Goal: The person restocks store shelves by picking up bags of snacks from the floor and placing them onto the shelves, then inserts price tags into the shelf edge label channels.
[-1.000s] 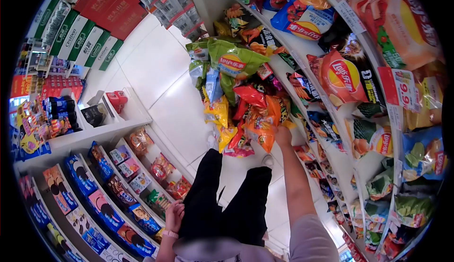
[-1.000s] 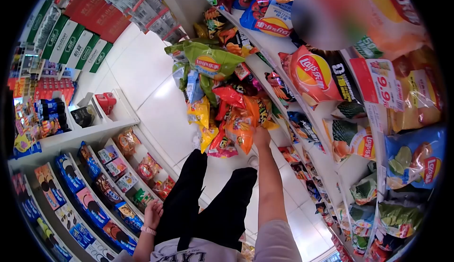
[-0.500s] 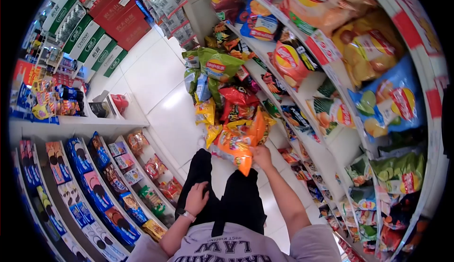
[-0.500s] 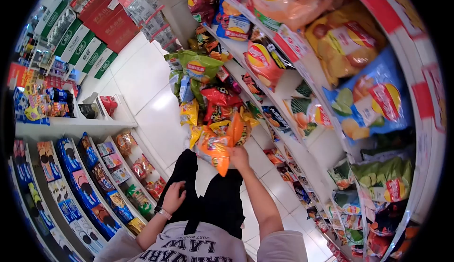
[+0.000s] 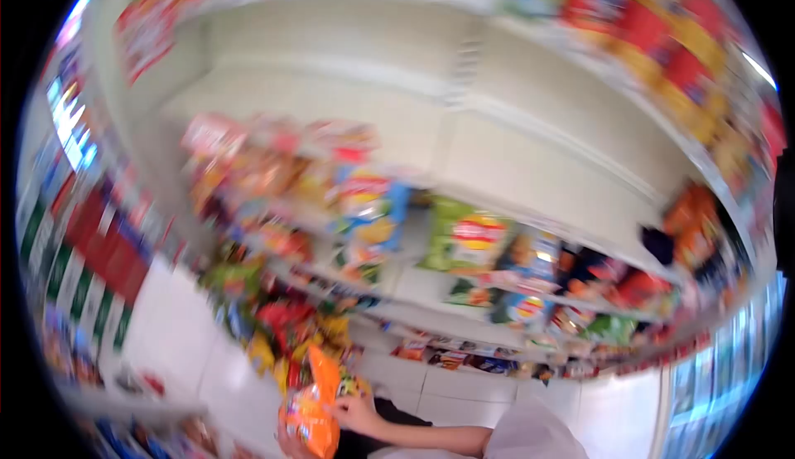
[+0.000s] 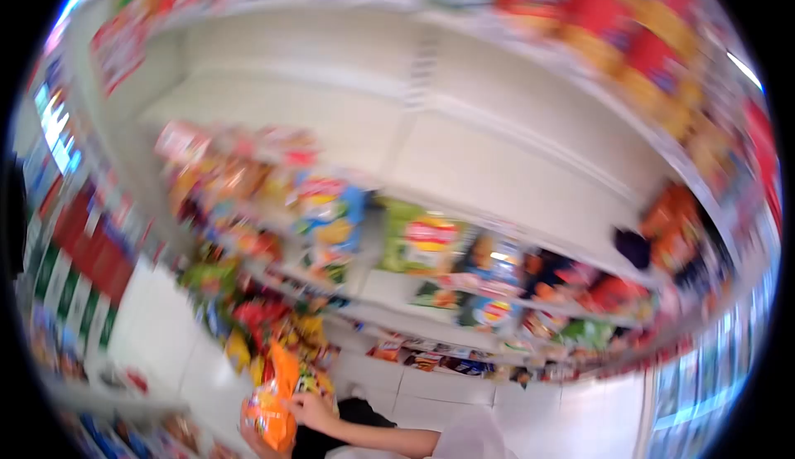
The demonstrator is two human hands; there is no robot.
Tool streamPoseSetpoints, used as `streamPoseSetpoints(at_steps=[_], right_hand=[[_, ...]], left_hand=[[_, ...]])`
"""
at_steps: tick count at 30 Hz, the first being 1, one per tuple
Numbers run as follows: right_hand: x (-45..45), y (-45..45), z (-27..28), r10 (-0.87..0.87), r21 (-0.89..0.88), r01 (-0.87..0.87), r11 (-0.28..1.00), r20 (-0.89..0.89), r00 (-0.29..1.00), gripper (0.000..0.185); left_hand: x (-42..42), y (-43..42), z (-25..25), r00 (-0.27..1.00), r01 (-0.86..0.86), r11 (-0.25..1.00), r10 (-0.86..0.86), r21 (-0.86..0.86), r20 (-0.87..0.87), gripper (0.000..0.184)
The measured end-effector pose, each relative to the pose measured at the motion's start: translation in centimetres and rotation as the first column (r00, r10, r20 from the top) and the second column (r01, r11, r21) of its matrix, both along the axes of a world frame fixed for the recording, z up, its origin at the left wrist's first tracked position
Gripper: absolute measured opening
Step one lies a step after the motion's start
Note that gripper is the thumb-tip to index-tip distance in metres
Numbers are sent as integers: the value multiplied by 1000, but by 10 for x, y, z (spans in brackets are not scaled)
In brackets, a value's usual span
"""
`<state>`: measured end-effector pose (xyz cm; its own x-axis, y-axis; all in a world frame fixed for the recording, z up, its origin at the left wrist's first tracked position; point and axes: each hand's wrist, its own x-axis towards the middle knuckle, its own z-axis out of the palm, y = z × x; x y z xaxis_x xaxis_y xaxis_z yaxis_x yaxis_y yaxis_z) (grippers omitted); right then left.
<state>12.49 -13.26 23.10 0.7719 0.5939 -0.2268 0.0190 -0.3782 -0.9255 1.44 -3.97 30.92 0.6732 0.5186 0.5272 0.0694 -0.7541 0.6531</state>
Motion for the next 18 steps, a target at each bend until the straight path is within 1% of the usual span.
streamPoseSetpoints(at_steps=[1, 2, 3, 4, 5, 7, 8, 9, 10, 11, 12, 13, 14, 15, 16, 17, 18], right_hand=[[-3, -6, 18, -16, 22, 17, 1000, -15, 1000, 36], [-8, -14, 35, -77, 19, 76, 997, 41, 996, 37], [-13, -19, 55, -132, 20, 131, 991, 93, 987, 38], [-17, -24, 71, -173, 17, 173, 985, 149, 974, 39], [-22, -30, 82, -292, 115, 276, 954, 167, 942, 39], [-37, -48, 92, -467, 284, 413, 865, 161, 869, 40], [-39, -65, 90, -443, 184, 422, 888, 93, 891, 39], [-41, -81, 98, -456, 133, 467, 874, -105, 884, 36], [-48, -96, 95, -495, 201, 520, 830, -167, 853, 34], [-55, -114, 88, -527, 265, 574, 774, -231, 818, 32], [-62, -129, 83, -695, 256, 667, 699, 23, 719, 39], [-73, -153, 125, -734, 216, 732, 646, -90, 673, 36], [-79, -171, 125, -827, 334, 793, 510, -65, 559, 34], [-86, -204, 150, -835, 195, 836, 513, -110, 538, 32], [-93, -233, 158, -874, 324, 843, 429, -86, 478, 28], [-96, -257, 171, -931, 432, 861, 267, -115, 346, 25], [-97, -288, 184, -934, 514, 843, 162, -195, 299, 20]], left_hand=[[-9, -2, 3, 996, 11, 999, -8, 30, -87, 64], [-13, -3, -1, 997, 49, 997, -45, 61, -56, 63], [-13, -2, 10, 991, 134, 989, -133, 59, -14, 64], [-12, 1, 10, 980, 190, 982, -191, 23, 61, 61], [-11, 4, 9, 959, 250, 968, -247, -8, 136, 57], [-3, 3, 3, 932, 326, 943, -310, -61, 188, 58], [5, 2, 0, 926, 352, 931, -331, -100, 185, 59], [13, -6, -2, 920, 375, 917, -350, -136, 175, 59], [16, -10, -6, 916, 396, 899, -371, -187, 153, 60], [21, -17, -12, 911, 412, 879, -391, -241, 134, 61], [25, -26, -17, 901, 432, 851, -417, -297, 118, 61], [28, -36, -21, 890, 451, 821, -443, -350, 105, 62], [31, -44, -26, 878, 464, 785, -468, -409, 98, 63], [32, -56, -31, 866, 474, 750, -491, -461, 92, 63], [33, -69, -35, 853, 483, 714, -515, -507, 87, 64], [32, -80, -40, 841, 490, 681, -534, -545, 88, 65], [31, -93, -43, 829, 493, 648, -552, -581, 87, 65]])
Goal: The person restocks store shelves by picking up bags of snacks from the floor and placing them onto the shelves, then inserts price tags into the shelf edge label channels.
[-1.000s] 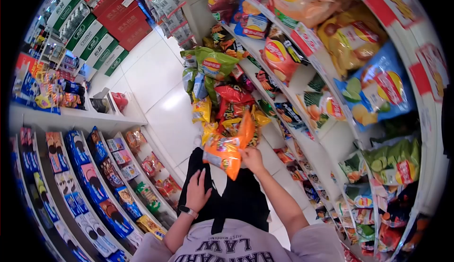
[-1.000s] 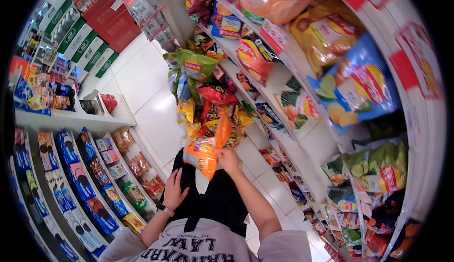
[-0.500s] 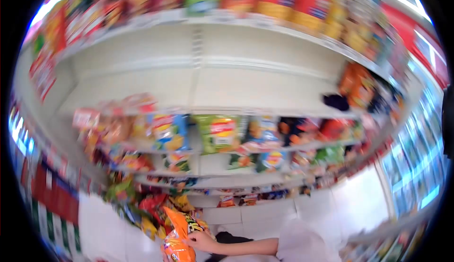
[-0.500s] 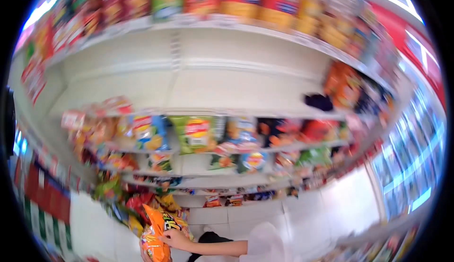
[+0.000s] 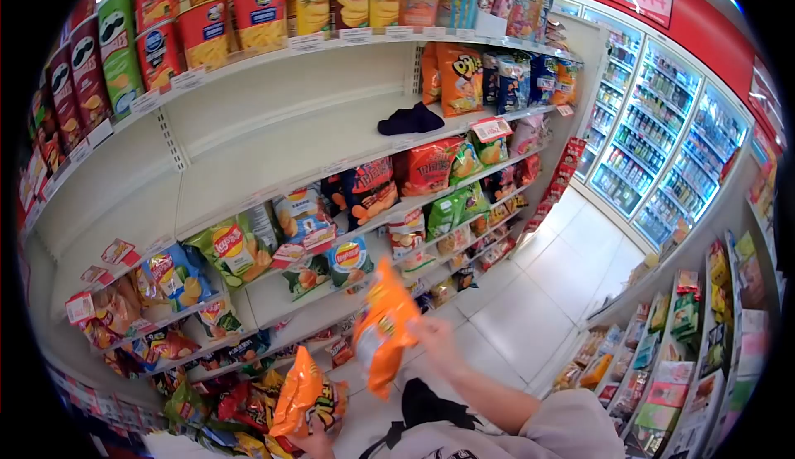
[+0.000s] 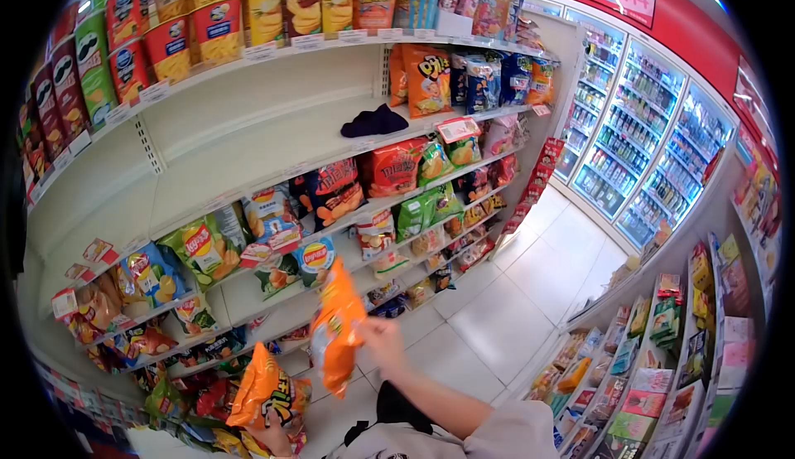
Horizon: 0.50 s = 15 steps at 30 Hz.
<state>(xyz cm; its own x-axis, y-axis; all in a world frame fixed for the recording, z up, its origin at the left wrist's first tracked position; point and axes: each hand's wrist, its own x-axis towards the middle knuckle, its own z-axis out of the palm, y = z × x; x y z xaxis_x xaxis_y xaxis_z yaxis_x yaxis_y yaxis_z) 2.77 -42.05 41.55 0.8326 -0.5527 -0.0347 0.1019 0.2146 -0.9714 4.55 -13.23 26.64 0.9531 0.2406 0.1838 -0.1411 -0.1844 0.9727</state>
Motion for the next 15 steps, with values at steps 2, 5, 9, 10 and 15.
streamPoseSetpoints(at_steps=[2, 5, 9, 10, 15], right_hand=[[4, -58, 29, -166, 143, 134, 981, 237, 957, 17], [19, -145, 72, -358, 206, 295, 933, 601, 714, 19], [63, -242, 142, -469, 234, 497, 836, 775, 424, 21], [77, -267, 150, -442, 223, 480, 849, 796, 413, 21], [159, -375, 184, -411, 137, 577, 805, 831, 376, 26]], left_hand=[[2, -27, -4, 999, 26, 997, -28, -67, -36, 67], [11, -70, -8, 997, 51, 988, -58, -147, -45, 69], [34, -148, 17, 990, 122, 979, -108, -163, 91, 70], [47, -158, 27, 963, 253, 962, -240, -105, 126, 71], [99, -242, 92, 806, 395, 858, -496, 330, 324, 72]])
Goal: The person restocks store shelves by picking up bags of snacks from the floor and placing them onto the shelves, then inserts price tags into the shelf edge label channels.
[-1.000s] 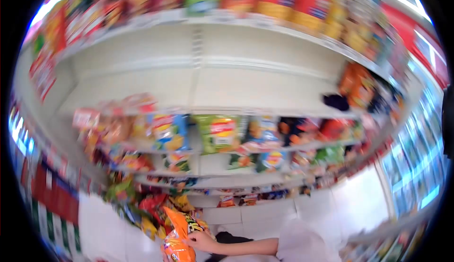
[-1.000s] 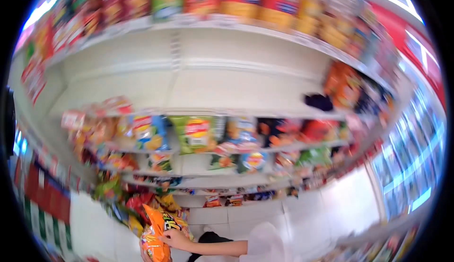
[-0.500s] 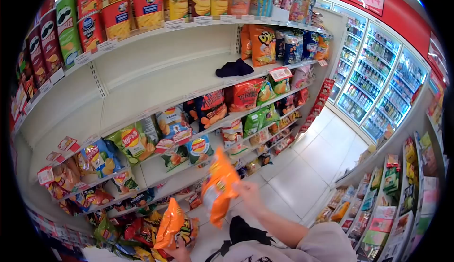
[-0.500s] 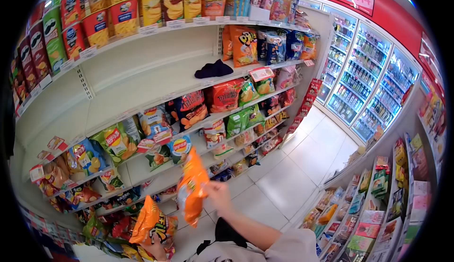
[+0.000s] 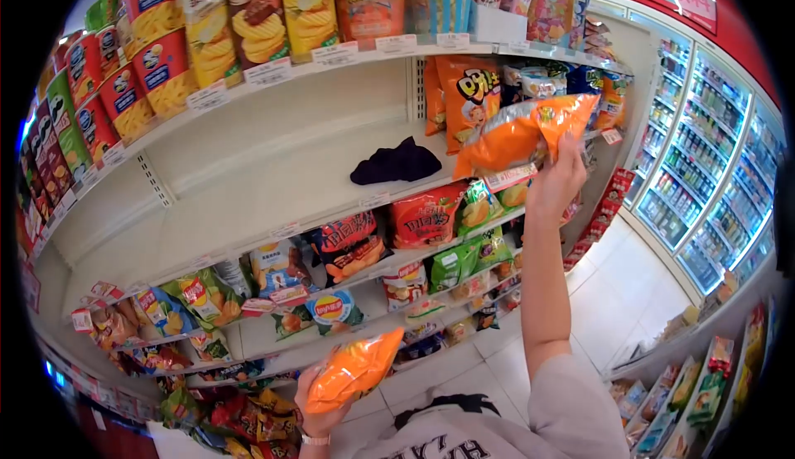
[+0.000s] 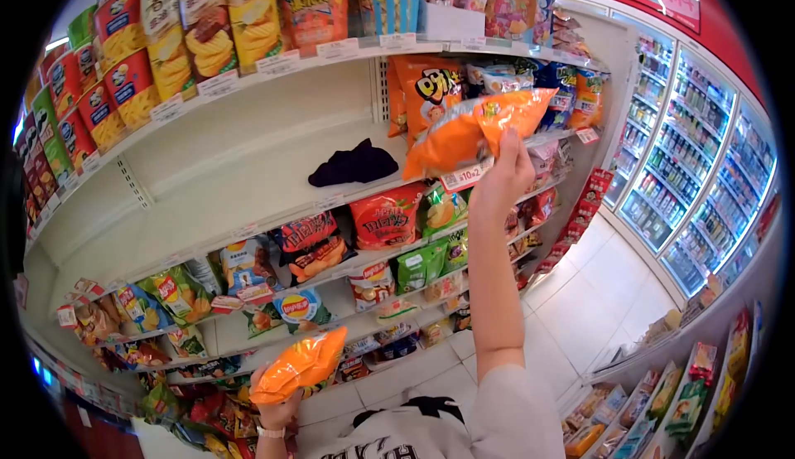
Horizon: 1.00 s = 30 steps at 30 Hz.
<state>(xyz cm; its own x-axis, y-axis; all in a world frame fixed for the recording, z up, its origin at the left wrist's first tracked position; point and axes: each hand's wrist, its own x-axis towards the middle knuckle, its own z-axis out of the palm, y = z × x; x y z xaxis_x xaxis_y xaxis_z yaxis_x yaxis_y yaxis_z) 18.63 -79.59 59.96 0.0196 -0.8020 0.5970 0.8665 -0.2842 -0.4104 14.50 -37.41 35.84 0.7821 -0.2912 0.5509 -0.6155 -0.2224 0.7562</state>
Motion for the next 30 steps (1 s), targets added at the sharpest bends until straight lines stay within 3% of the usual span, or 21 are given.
streamPoseSetpoints(at_steps=[3, 6, 7, 8, 10, 13, 15, 16, 21, 24, 25, 28, 29, 30], right_hand=[[26, -27, 14, 27, -10, -28, 1000, -153, 988, 31], [57, -66, 10, 38, -107, -86, 990, -393, 919, 34], [65, -67, 13, 109, -4, -132, 991, -535, 837, 34], [77, -80, 10, -28, -172, -95, 981, -604, 797, 34], [87, -98, 14, 90, -130, -274, 953, -742, 664, 30], [83, -100, 26, 9, -243, -360, 901, -817, 576, 26], [91, -121, 9, -382, -578, 0, 816, -539, 751, 25], [96, -131, 6, -556, -691, 203, 694, -336, 760, 26], [118, -148, -3, -888, -910, 292, 294, -148, 435, 81], [139, -151, -2, -882, -913, 226, 340, -227, 412, 81], [144, -149, -1, -905, -912, 210, 352, -275, 325, 81], [145, -139, 3, -894, -893, 164, 419, -374, 245, 80], [141, -134, 4, -883, -889, 122, 441, -406, 236, 82], [140, -131, 5, -886, -890, 112, 441, -412, 213, 82]], left_hand=[[23, -45, 9, 990, 19, 998, -26, 52, 136, 70], [27, -82, 9, 995, 14, 1000, -12, -20, 100, 68], [27, -90, 13, 983, -39, 997, 26, 66, 179, 66], [29, -98, 13, 991, -24, 999, 18, 43, 132, 66], [27, -104, 9, 1000, 0, 1000, -1, 9, 29, 66], [35, -104, 1, 999, 2, 1000, -2, 5, -33, 71], [37, -107, 13, 991, 2, 997, -13, -81, -134, 69], [40, -113, 19, 983, 1, 991, -26, -135, -182, 68], [56, -115, 13, 996, 7, 998, -1, 70, -90, 69], [62, -116, 17, 992, 46, 992, -32, 114, -123, 68], [63, -116, 19, 987, 63, 990, -44, 124, -155, 67], [64, -120, 17, 968, 39, 985, -79, -169, -238, 69], [70, -115, 22, 997, 77, 997, -77, -7, -12, 72], [72, -110, 18, 998, 54, 999, -54, -1, -18, 71]])
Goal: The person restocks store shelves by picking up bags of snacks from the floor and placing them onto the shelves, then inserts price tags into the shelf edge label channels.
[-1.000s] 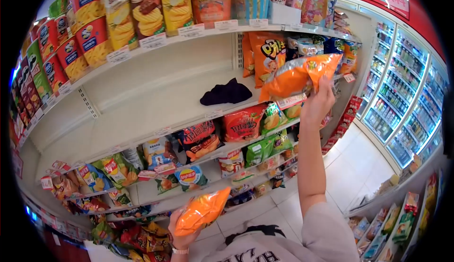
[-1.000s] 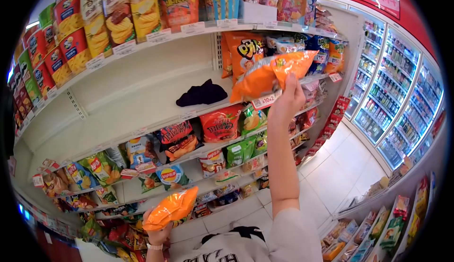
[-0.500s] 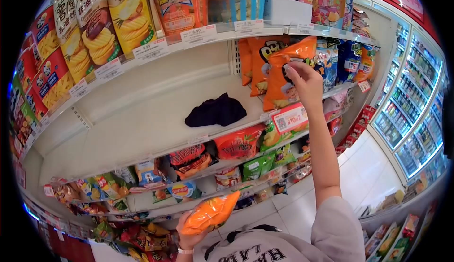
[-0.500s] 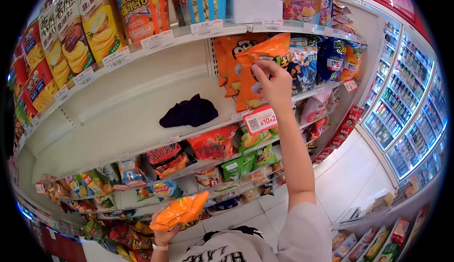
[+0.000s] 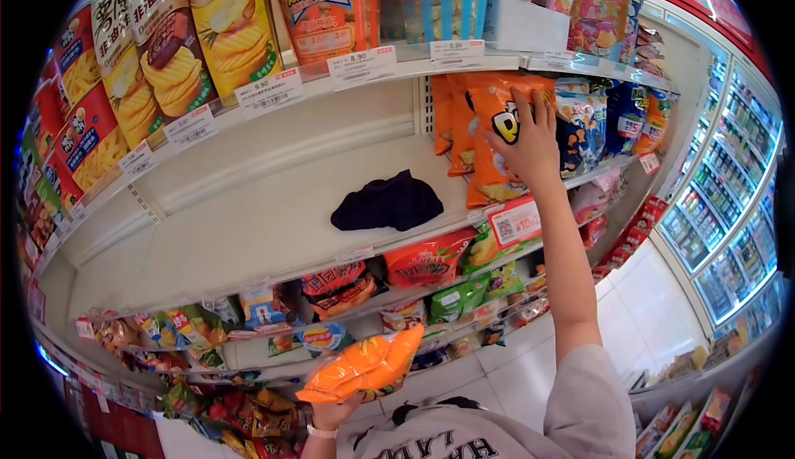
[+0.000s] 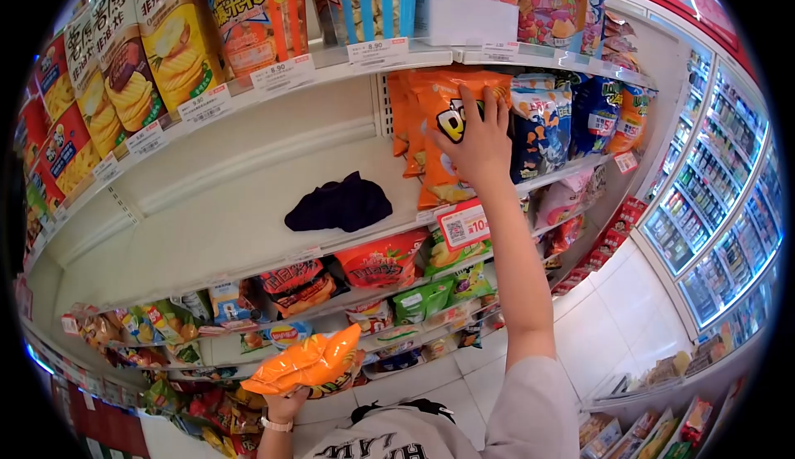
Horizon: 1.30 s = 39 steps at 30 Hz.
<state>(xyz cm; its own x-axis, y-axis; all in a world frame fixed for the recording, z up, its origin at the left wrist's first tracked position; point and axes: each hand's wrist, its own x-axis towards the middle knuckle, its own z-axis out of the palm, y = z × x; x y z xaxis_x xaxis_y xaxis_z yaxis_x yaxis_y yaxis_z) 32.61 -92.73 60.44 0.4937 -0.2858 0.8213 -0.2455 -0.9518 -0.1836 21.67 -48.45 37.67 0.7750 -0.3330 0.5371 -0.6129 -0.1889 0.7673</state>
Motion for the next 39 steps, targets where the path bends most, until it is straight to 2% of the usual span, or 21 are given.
streamPoseSetpoints(at_steps=[1, 3, 4, 6, 8, 9, 10, 11, 12, 13, 14, 15, 16, 17, 18, 19, 23, 26, 39], right_hand=[[-1, 2, 1, -19, 1, 19, 1000, -21, 1000, 83], [-3, 3, 0, -22, 22, 23, 1000, -37, 999, 84], [-5, 6, -4, -22, 3, 22, 1000, 31, 999, 84], [-11, 14, -8, -20, -39, 27, 999, 183, 983, 83], [-40, 38, -5, 208, -165, -151, 975, 416, 886, 71], [-57, 56, -12, 319, -104, -306, 946, 461, 828, 62], [-70, 80, -27, 538, 56, -686, 725, 576, 616, 53], [-85, 115, -33, 612, 83, -956, 280, 752, 245, 44], [-104, 144, -43, 617, 169, -955, -244, 786, -18, 42], [-121, 169, -54, 568, 239, -840, -488, 817, -97, 55], [-135, 192, -48, 606, 224, -749, -623, 744, -281, 60], [-147, 214, -51, 403, 109, -559, -822, 805, -436, 64], [-159, 240, -53, 88, -112, -328, -938, 838, -538, 67], [-170, 263, -47, -191, -323, -160, -933, 819, -540, 74], [-180, 272, -41, -237, -356, -94, -930, 774, -587, 73], [-186, 270, -37, -208, -341, -105, -934, 760, -616, 73], [-198, 256, -33, -157, -322, -143, -936, 744, -649, 70], [-205, 247, -31, -141, -314, -145, -938, 731, -668, 68], [-226, 227, -32, -99, -299, -193, -935, 739, -666, 59]], left_hand=[[2, 2, -3, 1000, -21, 1000, 21, 6, -6, 70], [-8, 2, -3, 968, -1, 976, -53, -217, -244, 59], [-13, 2, 1, 934, -25, 942, -97, -335, -344, 53], [-4, 7, -11, 941, -68, 899, -86, -432, -328, 58], [3, 3, -15, 945, -163, 826, -26, -540, -326, 68], [5, -4, -3, 930, -215, 765, -30, -607, -367, 67], [4, -10, 12, 910, -271, 698, -39, -663, -413, 66], [-4, -28, 42, 864, -376, 570, -68, -730, -499, 60], [1, -19, 24, 906, -296, 675, -26, -675, -423, 59], [0, -27, 30, 886, -352, 652, 1, -672, -463, 66], [-1, -34, 36, 864, -405, 630, 25, -662, -503, 73], [-2, -32, 22, 860, -405, 664, 43, -629, -509, 74], [-13, -35, 43, 774, -399, 734, -51, -550, -631, 73], [-13, -34, 27, 809, -412, 712, -2, -569, -588, 73], [-13, -32, 10, 840, -420, 691, 50, -589, -540, 73], [-12, -30, -4, 823, -478, 664, 110, -575, -557, 74], [-22, -24, -23, 854, -439, 672, 106, -596, -510, 74], [-40, -40, 9, 798, -475, 706, 96, -524, -595, 75], [-72, -48, -19, 737, -561, 703, 183, -438, -651, 80]])
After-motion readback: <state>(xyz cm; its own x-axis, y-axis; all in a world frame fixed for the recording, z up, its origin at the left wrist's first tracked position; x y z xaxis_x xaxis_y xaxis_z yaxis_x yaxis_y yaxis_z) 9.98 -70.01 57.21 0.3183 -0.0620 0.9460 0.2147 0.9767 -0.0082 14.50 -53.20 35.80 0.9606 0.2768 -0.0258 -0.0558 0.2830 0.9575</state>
